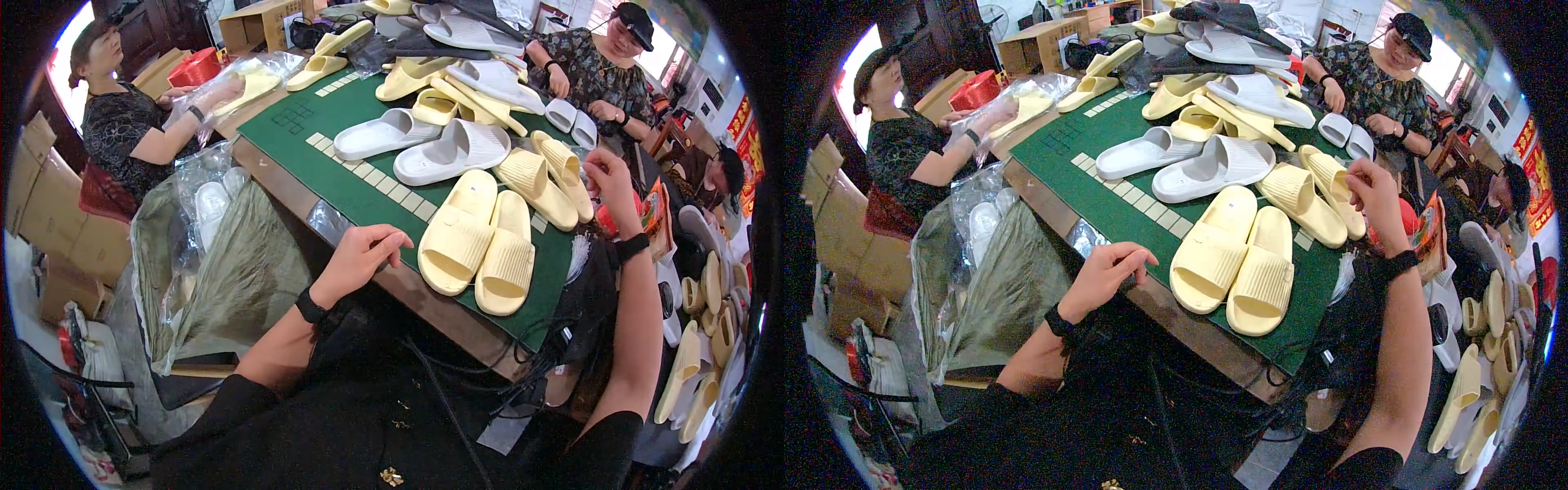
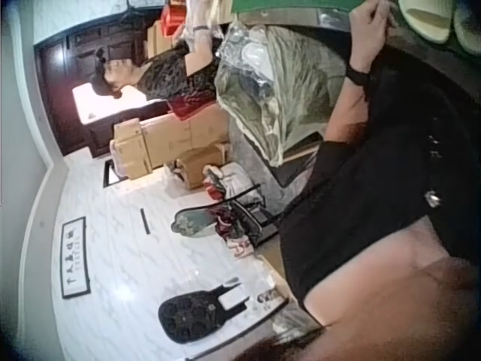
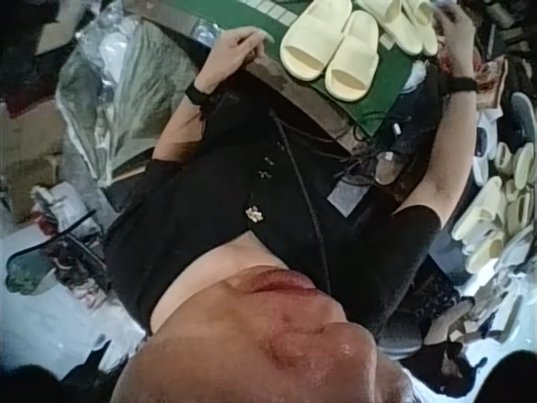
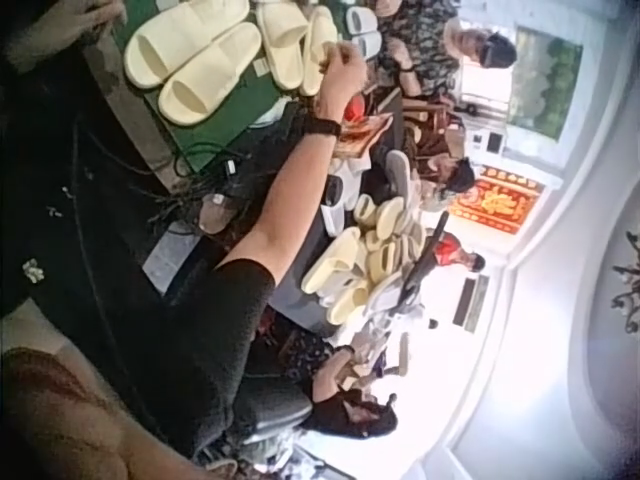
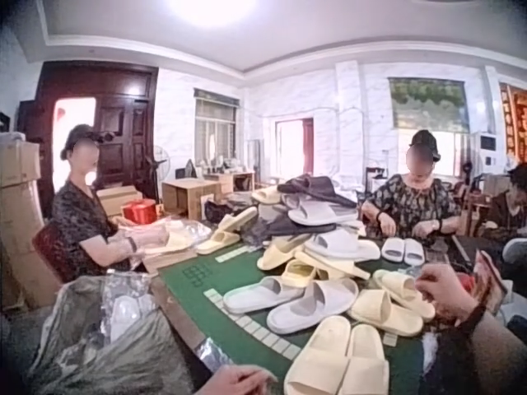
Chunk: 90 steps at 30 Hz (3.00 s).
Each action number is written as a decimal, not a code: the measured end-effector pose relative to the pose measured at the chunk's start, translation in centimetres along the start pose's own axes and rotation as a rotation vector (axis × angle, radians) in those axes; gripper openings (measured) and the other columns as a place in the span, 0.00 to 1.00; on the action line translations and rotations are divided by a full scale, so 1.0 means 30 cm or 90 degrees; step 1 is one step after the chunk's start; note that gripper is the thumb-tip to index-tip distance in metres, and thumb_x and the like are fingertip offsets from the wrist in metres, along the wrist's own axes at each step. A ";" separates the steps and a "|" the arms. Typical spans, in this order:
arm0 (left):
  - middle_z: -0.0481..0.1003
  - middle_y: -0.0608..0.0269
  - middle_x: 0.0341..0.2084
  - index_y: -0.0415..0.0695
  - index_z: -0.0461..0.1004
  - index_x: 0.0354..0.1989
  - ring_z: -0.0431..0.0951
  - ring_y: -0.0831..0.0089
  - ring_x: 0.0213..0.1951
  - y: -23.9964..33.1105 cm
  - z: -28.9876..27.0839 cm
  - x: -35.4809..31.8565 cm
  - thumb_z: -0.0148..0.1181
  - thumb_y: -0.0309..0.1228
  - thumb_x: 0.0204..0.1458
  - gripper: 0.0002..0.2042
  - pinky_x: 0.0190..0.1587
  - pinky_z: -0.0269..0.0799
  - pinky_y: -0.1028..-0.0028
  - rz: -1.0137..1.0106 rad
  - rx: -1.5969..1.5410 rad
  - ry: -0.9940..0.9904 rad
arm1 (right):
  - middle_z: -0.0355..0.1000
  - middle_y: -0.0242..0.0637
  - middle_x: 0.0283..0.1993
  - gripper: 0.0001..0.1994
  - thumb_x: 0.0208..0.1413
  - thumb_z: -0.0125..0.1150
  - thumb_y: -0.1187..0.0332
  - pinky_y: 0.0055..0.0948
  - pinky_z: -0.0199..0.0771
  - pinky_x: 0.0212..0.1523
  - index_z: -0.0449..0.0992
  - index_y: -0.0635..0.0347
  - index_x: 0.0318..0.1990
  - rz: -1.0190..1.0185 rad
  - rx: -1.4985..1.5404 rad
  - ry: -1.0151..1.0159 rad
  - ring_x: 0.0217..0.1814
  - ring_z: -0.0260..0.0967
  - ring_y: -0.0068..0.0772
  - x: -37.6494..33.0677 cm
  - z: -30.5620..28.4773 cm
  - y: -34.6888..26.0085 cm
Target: Checking and organizing slippers during the manufacturing process.
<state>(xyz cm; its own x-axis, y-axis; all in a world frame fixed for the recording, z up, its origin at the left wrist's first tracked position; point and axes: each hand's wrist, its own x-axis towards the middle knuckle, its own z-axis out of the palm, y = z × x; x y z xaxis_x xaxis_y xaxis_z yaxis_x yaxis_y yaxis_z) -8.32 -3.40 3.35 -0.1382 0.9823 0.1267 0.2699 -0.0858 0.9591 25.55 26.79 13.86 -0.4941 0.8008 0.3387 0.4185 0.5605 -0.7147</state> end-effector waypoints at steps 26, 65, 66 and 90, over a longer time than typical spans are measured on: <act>0.79 0.61 0.24 0.36 0.79 0.38 0.75 0.80 0.26 -0.011 0.029 0.002 0.56 0.29 0.60 0.09 0.30 0.70 0.77 0.048 0.115 0.062 | 0.67 0.24 0.22 0.03 0.56 0.59 0.76 0.16 0.65 0.19 0.73 0.60 0.30 0.065 0.078 -0.333 0.20 0.65 0.13 -0.043 0.275 0.002; 0.80 0.57 0.30 0.40 0.79 0.33 0.82 0.62 0.38 0.097 0.227 0.023 0.64 0.20 0.44 0.06 0.39 0.78 0.69 0.439 0.246 0.037 | 0.73 0.24 0.26 0.02 0.54 0.62 0.74 0.18 0.65 0.26 0.77 0.62 0.32 0.125 0.105 -0.470 0.26 0.66 0.14 -0.124 0.352 0.012; 0.80 0.57 0.29 0.40 0.79 0.33 0.82 0.63 0.35 0.094 0.232 0.029 0.64 0.20 0.44 0.07 0.37 0.78 0.70 0.370 0.227 -0.035 | 0.74 0.24 0.28 0.01 0.55 0.61 0.75 0.16 0.65 0.28 0.77 0.62 0.34 0.122 0.092 -0.467 0.28 0.66 0.13 -0.126 0.355 0.012; 0.65 0.71 0.22 0.55 0.71 0.56 0.71 0.76 0.27 0.066 0.329 0.041 0.54 0.28 0.47 0.23 0.28 0.69 0.75 0.733 0.594 -0.270 | 0.76 0.28 0.31 0.04 0.55 0.62 0.74 0.20 0.70 0.36 0.79 0.65 0.35 0.113 0.106 -0.435 0.32 0.68 0.16 -0.163 0.398 0.000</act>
<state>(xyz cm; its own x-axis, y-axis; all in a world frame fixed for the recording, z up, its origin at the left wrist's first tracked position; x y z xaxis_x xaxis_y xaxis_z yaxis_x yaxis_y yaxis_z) 1.45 -0.72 2.91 0.7851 0.4466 0.4293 0.5393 -0.8336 -0.1191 18.86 20.35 4.89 -0.8183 0.5349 -0.2105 0.4421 0.3515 -0.8252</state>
